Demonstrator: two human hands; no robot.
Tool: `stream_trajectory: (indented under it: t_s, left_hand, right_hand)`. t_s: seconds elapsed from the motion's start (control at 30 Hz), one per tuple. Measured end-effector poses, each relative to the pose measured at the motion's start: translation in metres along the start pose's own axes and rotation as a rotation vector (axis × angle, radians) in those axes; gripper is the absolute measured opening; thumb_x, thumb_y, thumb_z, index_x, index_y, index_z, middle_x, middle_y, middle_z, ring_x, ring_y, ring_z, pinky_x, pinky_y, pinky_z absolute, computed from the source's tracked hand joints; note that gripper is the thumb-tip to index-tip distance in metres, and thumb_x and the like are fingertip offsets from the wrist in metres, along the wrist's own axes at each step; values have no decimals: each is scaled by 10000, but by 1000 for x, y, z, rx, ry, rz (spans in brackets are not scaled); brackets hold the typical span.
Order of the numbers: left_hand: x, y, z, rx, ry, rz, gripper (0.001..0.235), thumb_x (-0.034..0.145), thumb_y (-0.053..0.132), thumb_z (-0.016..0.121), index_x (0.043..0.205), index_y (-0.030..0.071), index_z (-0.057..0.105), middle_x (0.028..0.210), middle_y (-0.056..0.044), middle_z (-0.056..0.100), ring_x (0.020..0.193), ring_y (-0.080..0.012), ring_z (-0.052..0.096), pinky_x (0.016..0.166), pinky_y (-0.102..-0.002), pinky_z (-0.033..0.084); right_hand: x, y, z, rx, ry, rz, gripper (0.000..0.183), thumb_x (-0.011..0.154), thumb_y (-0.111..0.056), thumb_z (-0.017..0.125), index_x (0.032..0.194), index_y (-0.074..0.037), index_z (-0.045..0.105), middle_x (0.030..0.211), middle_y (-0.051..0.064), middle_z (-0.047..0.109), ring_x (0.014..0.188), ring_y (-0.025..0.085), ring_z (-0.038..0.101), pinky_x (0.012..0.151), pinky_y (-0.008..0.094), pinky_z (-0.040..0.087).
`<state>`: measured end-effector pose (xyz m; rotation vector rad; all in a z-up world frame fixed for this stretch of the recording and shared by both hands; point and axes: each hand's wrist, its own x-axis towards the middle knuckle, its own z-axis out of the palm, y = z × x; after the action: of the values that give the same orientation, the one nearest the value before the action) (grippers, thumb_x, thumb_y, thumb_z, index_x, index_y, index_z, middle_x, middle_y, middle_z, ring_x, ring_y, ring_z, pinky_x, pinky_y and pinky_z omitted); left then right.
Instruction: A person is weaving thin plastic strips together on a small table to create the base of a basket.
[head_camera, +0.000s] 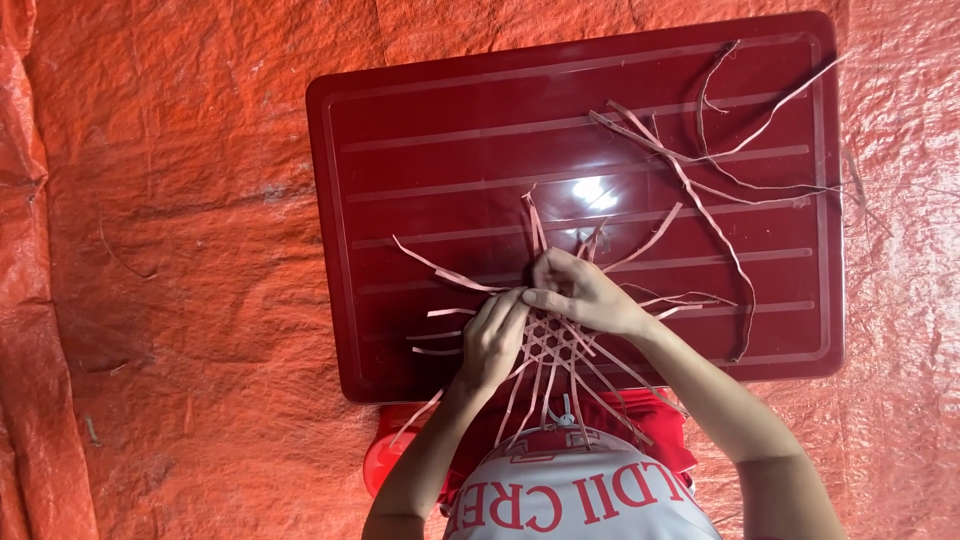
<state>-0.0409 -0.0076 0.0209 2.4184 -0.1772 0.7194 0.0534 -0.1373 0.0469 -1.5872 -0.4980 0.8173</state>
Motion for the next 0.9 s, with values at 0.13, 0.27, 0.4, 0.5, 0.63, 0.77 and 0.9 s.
stream_trajectory:
  t_s: [0.13,0.27,0.4,0.5,0.63,0.77,0.9]
  left_hand:
    - [-14,-9,11,3,7,-44,105,775,-4,571,837,79,594,818,-25,584,692,-155,590,600,-230,490]
    - [-23,-16,21,-30,-48,-84,167,772,-18,561,904,82,582,844,-36,573,724,-169,585,631,-248,492]
    - [-1,-6,4,-47,-122,-67,220,772,-24,547,967,75,574,861,-58,555,747,-198,574,644,-282,493]
    - [8,-1,-3,-67,-146,-63,212,779,-21,533,967,64,583,868,-71,548,752,-222,558,647,-304,482]
    - [2,-8,7,-69,-133,-84,140,797,39,564,930,51,608,794,-71,585,725,-192,580,645,-249,477]
    - [-11,-14,14,-135,-113,-178,174,792,77,589,960,45,562,778,-83,585,710,-204,586,636,-276,482]
    - [-3,-8,7,-173,-138,-228,201,775,41,602,964,16,537,764,-123,590,702,-218,594,639,-293,490]
  right_hand:
    - [-17,-5,-4,-36,17,-127,137,738,-136,650,691,-40,564,744,97,540,708,213,559,641,320,432]
    - [-39,-26,5,-282,64,-335,152,720,-72,614,850,5,596,869,183,586,756,314,601,642,382,494]
    - [-50,-36,17,-630,51,-491,356,738,-41,548,1086,25,522,1067,219,536,856,356,585,668,404,507]
    - [-54,-25,21,-742,123,-460,409,758,-57,516,1154,33,473,1094,201,525,879,327,582,679,375,505]
    - [-48,-13,23,-821,307,-480,396,771,-45,488,1164,3,488,1117,189,524,899,303,573,696,350,492]
    - [-40,-5,17,-1127,392,-432,301,767,-78,517,1065,-43,545,987,113,549,890,255,502,694,321,391]
    - [-35,19,17,-1119,344,-365,185,767,-119,530,947,-95,568,859,72,534,817,230,473,668,318,361]
